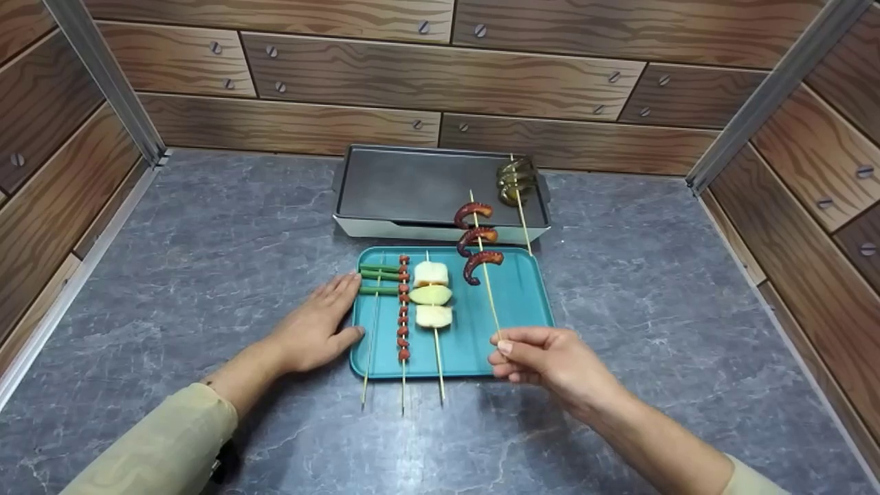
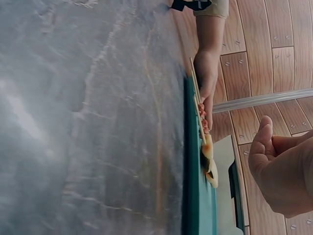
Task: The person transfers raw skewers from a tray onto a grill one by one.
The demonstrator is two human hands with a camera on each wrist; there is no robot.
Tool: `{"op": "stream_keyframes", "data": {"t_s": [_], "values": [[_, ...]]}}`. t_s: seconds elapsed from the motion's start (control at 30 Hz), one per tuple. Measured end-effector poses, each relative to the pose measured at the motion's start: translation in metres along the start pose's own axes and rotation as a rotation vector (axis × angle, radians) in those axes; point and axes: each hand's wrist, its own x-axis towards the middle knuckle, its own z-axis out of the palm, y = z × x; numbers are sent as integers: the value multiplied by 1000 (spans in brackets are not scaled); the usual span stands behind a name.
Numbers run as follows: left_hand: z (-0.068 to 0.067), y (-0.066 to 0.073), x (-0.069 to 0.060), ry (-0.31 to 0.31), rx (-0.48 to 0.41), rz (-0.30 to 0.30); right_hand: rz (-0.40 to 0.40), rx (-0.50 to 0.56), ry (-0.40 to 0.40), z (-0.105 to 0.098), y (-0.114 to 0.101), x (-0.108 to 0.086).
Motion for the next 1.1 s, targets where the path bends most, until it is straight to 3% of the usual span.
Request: {"op": "stream_keyframes", "data": {"t_s": [1.1], "values": [[0,-1,0,15,2,26,-86,-19,64,1,-51,37]]}}
